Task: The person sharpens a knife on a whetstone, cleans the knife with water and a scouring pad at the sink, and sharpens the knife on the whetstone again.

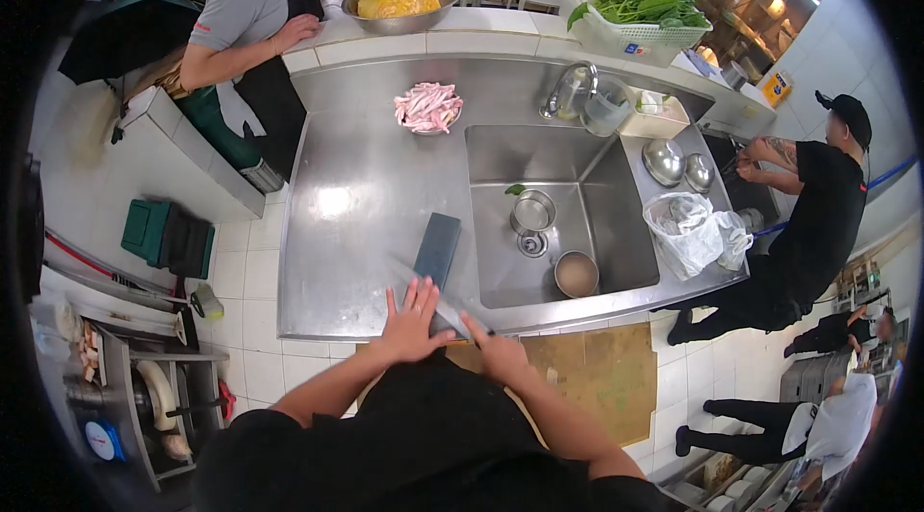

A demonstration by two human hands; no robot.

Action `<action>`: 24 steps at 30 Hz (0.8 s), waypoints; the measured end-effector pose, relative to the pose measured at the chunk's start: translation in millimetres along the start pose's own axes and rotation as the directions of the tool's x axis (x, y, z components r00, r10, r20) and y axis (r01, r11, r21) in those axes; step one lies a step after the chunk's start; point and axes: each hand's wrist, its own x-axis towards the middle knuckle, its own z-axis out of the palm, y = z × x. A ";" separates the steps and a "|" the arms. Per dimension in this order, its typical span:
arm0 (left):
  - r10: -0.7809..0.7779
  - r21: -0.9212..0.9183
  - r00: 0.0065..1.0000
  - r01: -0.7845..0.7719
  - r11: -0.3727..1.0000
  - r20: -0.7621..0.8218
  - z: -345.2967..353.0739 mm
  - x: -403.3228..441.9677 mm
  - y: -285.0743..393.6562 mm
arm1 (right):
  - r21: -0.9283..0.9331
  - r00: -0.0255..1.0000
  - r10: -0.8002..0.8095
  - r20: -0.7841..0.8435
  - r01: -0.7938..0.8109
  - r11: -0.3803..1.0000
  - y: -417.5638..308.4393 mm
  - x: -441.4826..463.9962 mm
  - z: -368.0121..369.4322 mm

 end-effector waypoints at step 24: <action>0.318 -0.109 0.948 -0.313 0.944 0.034 -4.4 -27.6 68.7 | 0.910 0.914 -0.257 0.315 -0.214 0.354 95.6 -101.6 12.8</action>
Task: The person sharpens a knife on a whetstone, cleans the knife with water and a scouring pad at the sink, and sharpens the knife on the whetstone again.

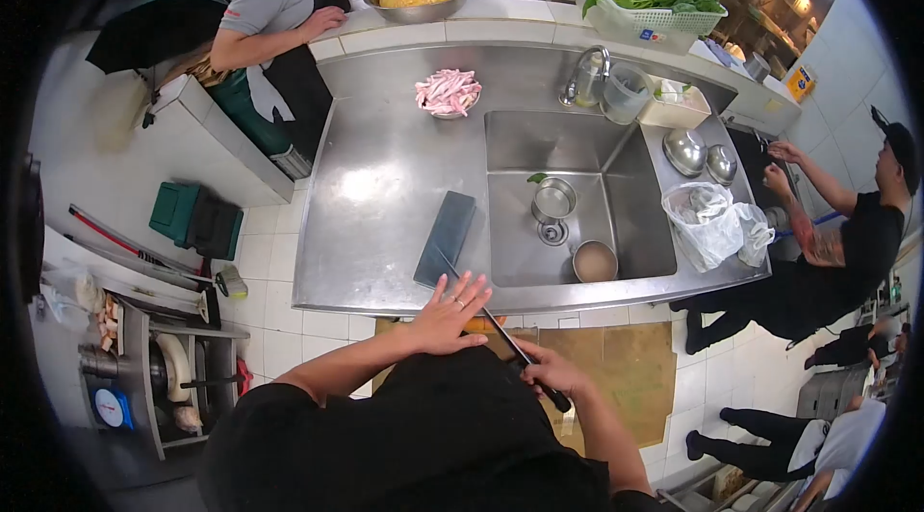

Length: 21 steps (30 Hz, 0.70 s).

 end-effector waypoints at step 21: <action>-0.165 0.143 0.976 0.145 0.979 0.140 15.0 16.5 4.3 | -0.260 0.972 0.115 -0.206 -0.168 0.951 -18.8 23.8 1.2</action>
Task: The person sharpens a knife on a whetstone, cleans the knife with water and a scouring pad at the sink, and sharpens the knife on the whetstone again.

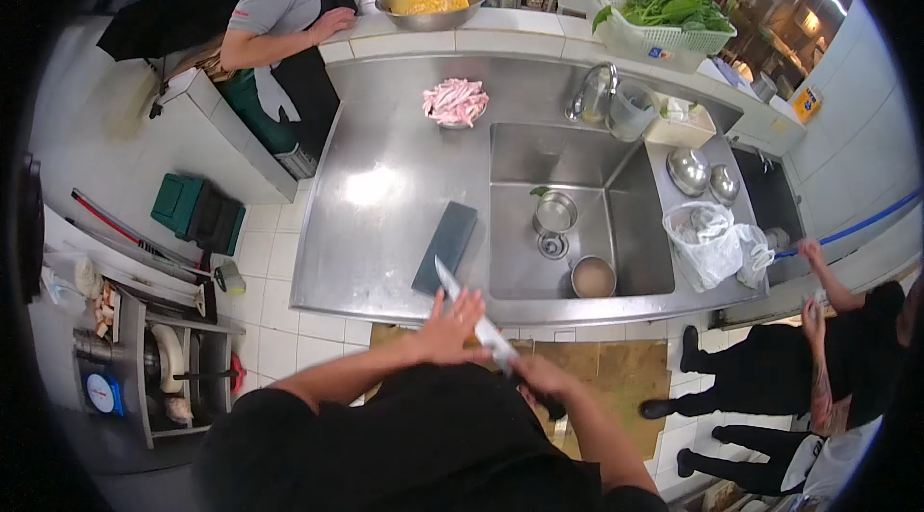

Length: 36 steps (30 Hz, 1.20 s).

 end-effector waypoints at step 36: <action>-0.107 -0.052 0.969 0.097 0.994 -0.224 -56.2 113.9 -101.2 | 0.052 0.980 0.054 -0.193 -0.044 0.998 -93.8 125.3 -42.8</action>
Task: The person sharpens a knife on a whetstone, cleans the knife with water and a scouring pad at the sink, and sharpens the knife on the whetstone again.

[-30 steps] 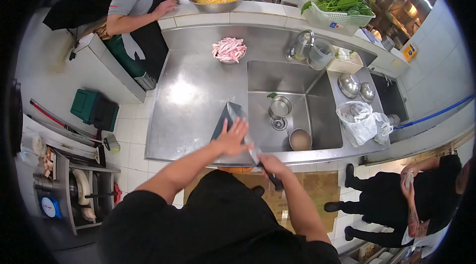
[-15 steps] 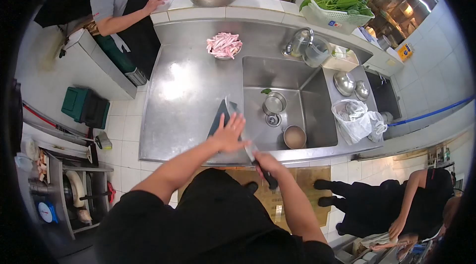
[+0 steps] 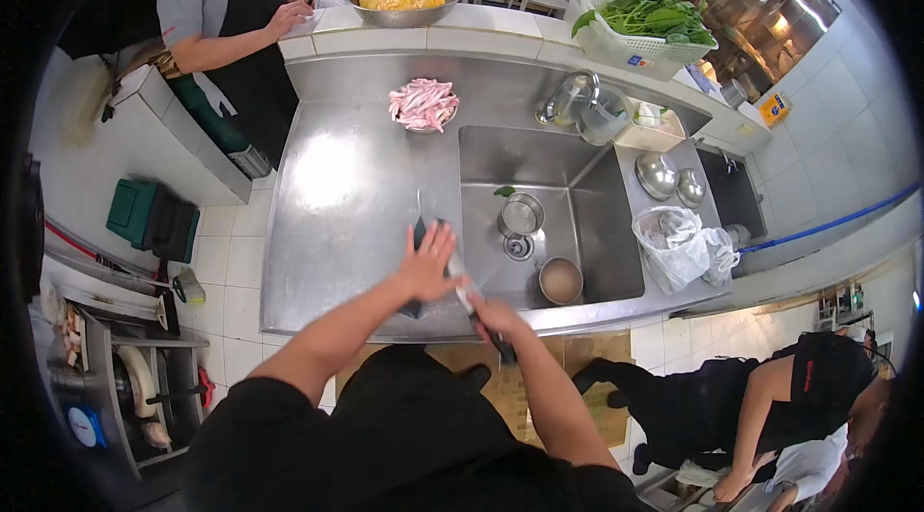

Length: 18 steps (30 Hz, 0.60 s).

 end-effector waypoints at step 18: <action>-0.097 0.056 0.993 0.093 0.994 0.069 -46.4 62.9 -45.9 | 0.007 0.988 0.030 -0.152 -0.029 1.000 -66.2 54.8 11.6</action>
